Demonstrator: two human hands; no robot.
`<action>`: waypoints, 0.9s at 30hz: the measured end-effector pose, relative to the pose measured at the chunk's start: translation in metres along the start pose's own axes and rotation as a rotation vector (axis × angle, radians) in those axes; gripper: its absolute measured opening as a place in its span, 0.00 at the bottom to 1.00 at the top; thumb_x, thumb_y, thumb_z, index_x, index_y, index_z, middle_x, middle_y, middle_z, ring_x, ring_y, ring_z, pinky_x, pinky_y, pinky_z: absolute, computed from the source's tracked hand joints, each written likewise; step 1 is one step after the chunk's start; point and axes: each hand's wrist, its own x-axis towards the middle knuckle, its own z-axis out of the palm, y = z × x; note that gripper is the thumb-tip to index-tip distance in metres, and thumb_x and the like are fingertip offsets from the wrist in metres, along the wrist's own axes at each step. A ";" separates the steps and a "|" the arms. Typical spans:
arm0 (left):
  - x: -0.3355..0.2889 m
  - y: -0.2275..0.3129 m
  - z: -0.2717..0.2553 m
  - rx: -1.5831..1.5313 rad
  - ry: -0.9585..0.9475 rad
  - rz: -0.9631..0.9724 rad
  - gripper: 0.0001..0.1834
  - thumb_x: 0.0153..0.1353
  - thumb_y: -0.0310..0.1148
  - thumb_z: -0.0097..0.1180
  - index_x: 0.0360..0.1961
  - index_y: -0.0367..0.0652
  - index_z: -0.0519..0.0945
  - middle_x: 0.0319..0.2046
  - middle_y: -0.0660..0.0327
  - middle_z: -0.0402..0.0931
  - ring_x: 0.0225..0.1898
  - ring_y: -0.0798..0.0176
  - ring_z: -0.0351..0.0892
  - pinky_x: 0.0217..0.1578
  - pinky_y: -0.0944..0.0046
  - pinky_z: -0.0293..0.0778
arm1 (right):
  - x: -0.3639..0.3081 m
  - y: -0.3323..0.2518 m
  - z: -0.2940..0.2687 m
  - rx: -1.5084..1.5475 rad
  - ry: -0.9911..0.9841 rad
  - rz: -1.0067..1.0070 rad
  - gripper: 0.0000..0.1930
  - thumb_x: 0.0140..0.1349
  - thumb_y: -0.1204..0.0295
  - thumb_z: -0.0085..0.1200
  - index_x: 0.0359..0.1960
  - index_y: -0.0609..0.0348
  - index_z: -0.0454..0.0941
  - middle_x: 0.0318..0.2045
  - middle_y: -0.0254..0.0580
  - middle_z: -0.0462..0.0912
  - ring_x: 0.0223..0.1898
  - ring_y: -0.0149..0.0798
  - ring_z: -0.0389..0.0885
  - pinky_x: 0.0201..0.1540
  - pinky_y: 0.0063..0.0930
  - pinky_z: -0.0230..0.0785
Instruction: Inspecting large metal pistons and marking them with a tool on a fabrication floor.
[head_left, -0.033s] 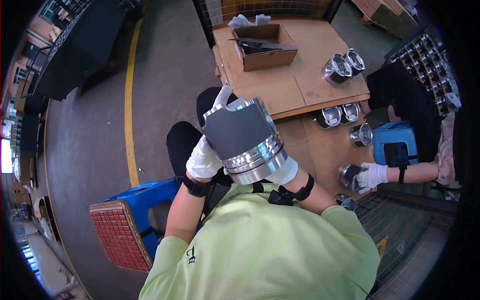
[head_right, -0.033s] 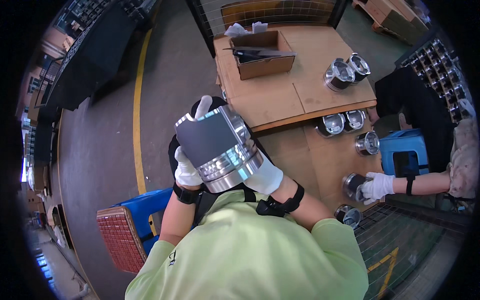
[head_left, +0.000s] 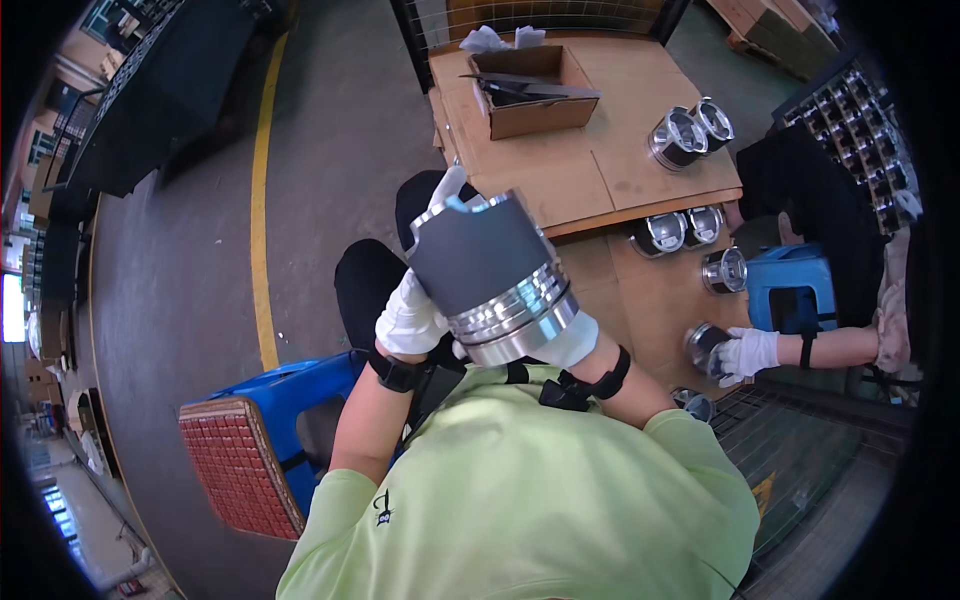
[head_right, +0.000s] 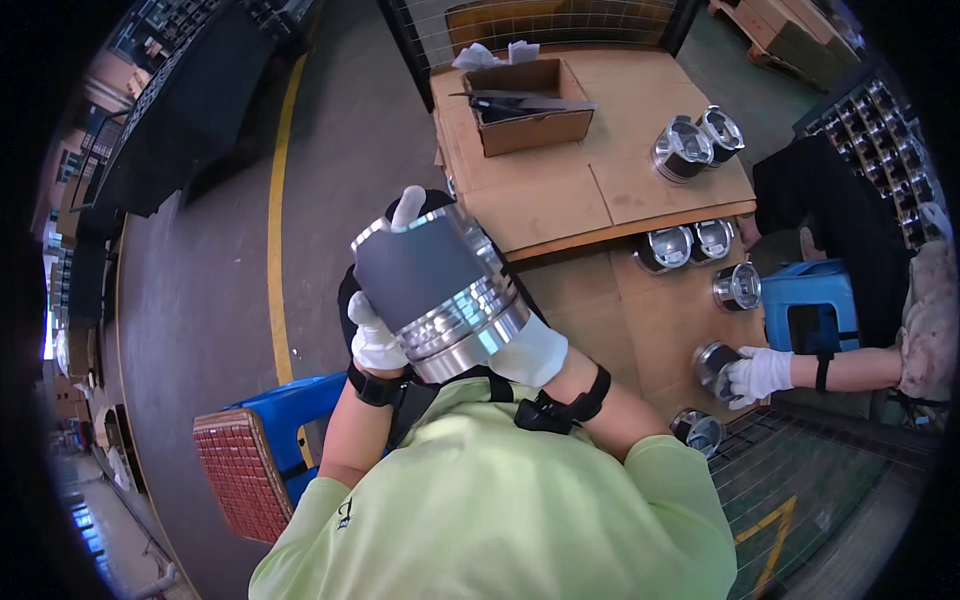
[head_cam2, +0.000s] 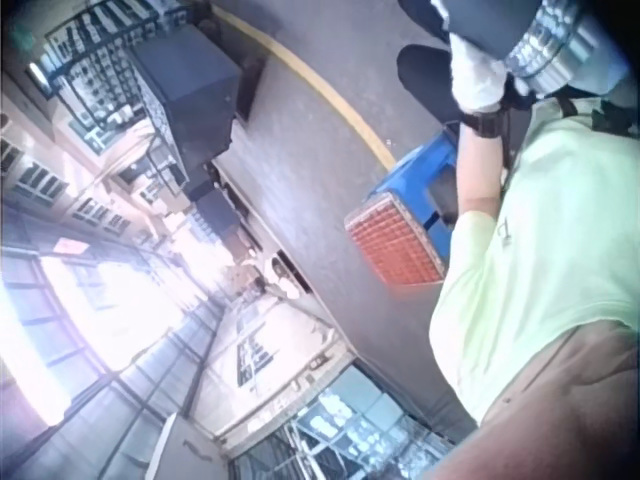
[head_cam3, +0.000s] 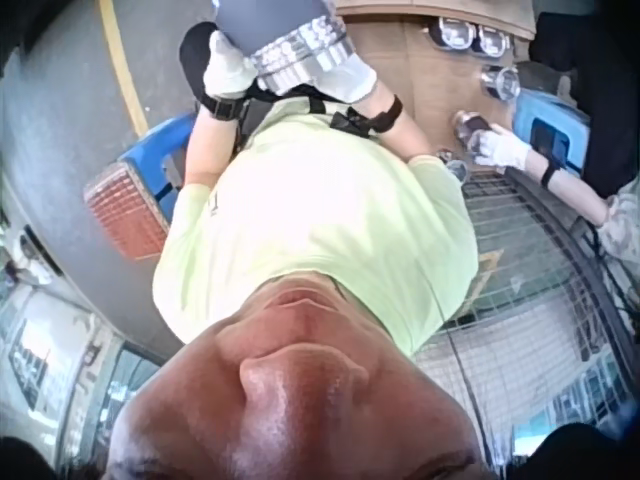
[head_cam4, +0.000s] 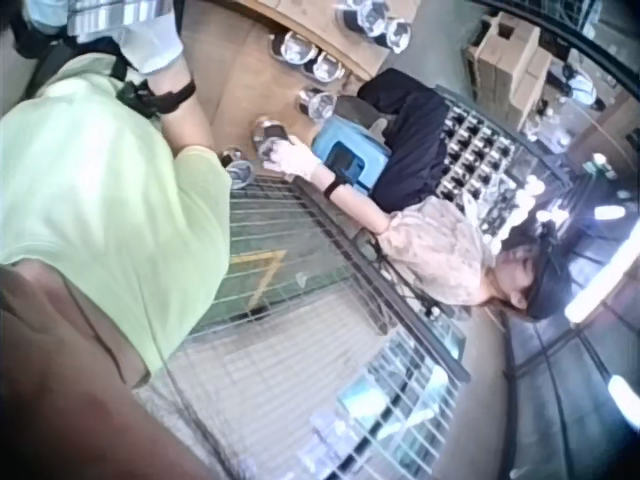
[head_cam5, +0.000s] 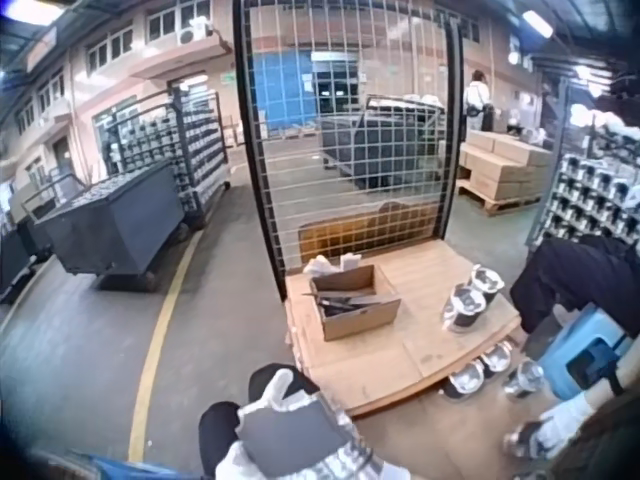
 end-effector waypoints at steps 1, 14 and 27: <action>0.001 0.003 -0.008 0.103 -0.009 -0.027 0.62 0.47 0.65 0.68 0.73 0.45 0.49 0.63 0.59 0.65 0.66 0.61 0.62 0.67 0.57 0.59 | 0.000 0.000 -0.007 0.056 -0.059 0.149 0.26 0.69 0.65 0.51 0.67 0.51 0.62 0.63 0.35 0.72 0.60 0.41 0.73 0.67 0.39 0.60; 0.009 0.019 0.008 0.575 0.356 -0.211 0.29 0.65 0.46 0.57 0.62 0.42 0.68 0.45 0.66 0.72 0.43 0.73 0.67 0.49 0.70 0.65 | -0.005 -0.027 -0.006 -1.306 0.532 -0.380 0.28 0.45 0.69 0.67 0.50 0.62 0.71 0.28 0.53 0.83 0.30 0.57 0.83 0.33 0.43 0.76; -0.002 0.032 0.008 0.696 0.187 -0.075 0.48 0.65 0.67 0.43 0.74 0.45 0.49 0.41 0.64 0.75 0.44 0.68 0.75 0.49 0.65 0.72 | -0.009 -0.014 -0.026 -0.383 0.373 -0.097 0.18 0.58 0.79 0.60 0.51 0.62 0.73 0.38 0.38 0.83 0.36 0.29 0.83 0.31 0.21 0.78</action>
